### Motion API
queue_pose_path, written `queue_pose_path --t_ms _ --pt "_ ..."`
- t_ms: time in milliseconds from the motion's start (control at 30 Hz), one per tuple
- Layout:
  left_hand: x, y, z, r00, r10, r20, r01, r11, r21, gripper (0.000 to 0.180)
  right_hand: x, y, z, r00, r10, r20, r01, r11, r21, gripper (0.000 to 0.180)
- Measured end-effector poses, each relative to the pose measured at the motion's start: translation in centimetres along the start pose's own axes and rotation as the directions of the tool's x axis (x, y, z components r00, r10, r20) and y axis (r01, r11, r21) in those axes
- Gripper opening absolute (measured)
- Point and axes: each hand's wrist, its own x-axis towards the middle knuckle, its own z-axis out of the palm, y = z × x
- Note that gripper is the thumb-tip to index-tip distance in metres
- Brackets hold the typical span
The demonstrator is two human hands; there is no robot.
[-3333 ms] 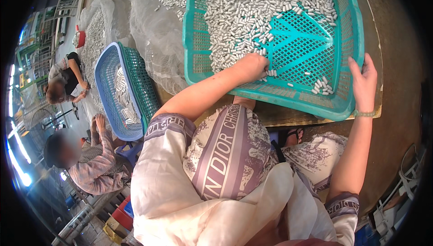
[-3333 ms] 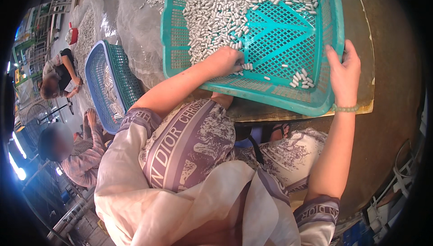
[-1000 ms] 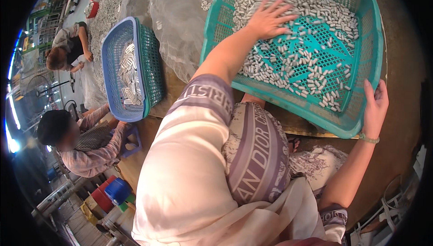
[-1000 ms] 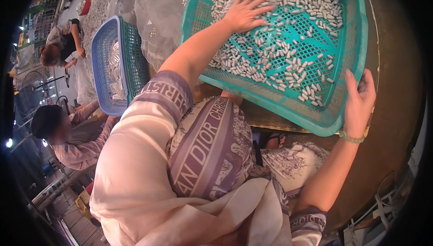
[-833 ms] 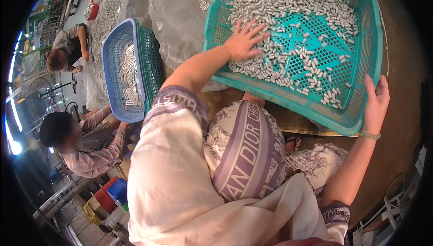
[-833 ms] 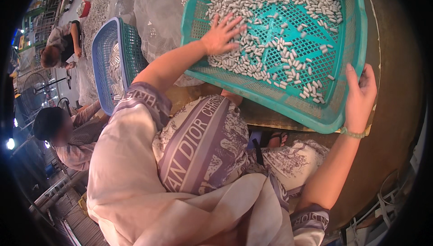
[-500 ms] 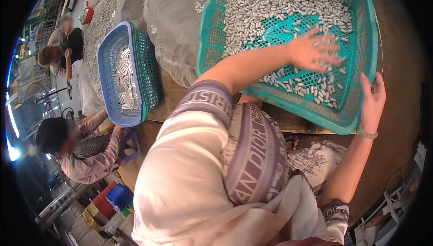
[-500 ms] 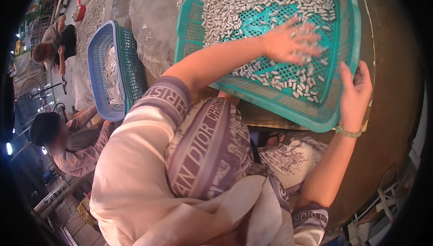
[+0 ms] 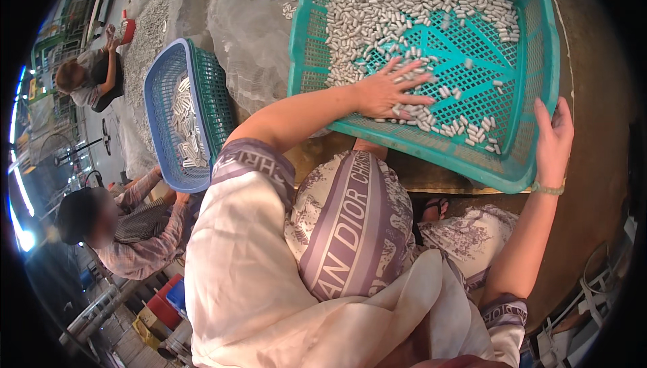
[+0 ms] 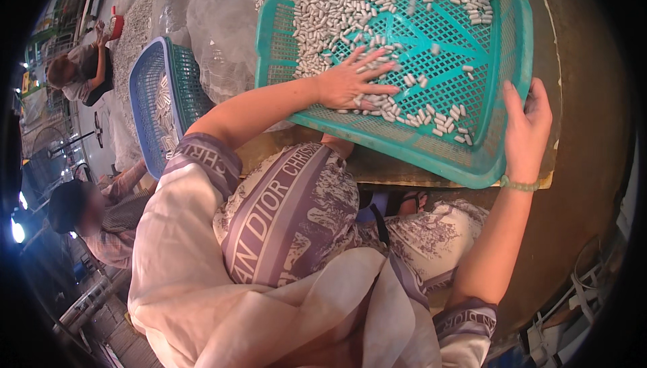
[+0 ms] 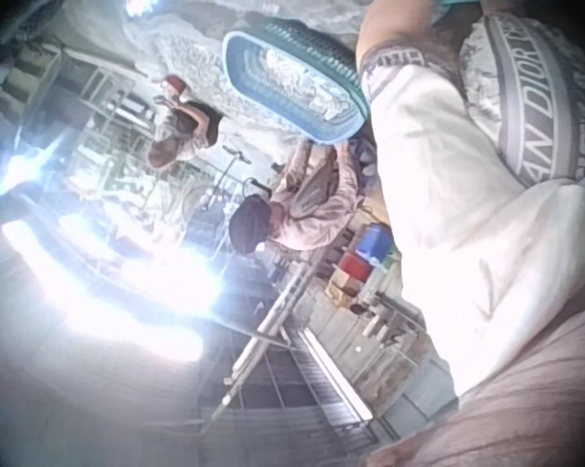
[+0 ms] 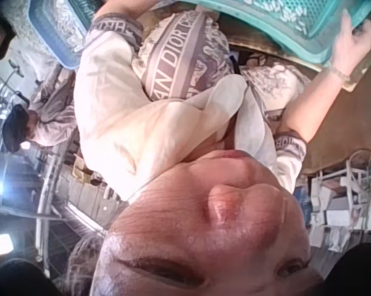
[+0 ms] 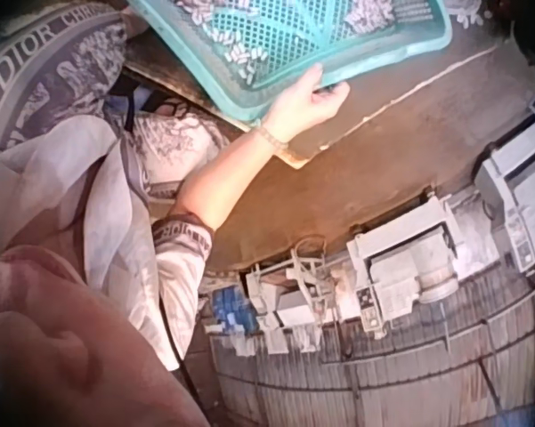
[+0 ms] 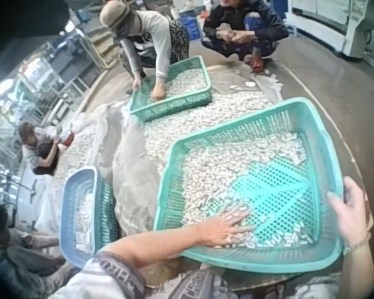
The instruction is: The person sits on the floor and sorts white silkworm cocoons from a large green basket into a smaller blue basket. They use their hands to pick and transfer the cocoons while other workers perform similar tasks nearby.
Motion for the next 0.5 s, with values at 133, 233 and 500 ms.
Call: queue_pose_path --t_ms 133,233,500 --pt "9.6 3.9 -0.7 0.924 0.349 -0.158 -0.359 0.932 -0.046 0.05 -0.3 -0.3 -0.1 1.0 0.017 -0.011 -0.018 1.0 -0.003 0.015" --pt "15.1 4.1 -1.7 0.95 0.224 -0.217 -0.208 0.973 0.098 0.05 -0.6 -0.8 0.1 1.0 -0.002 -0.027 0.002 1.0 0.006 0.015" --pt "9.3 -1.5 -0.8 0.894 -0.358 -0.269 0.41 0.897 0.167 0.062 0.1 0.3 -0.2 1.0 0.016 0.021 -0.017 0.999 0.029 0.016"
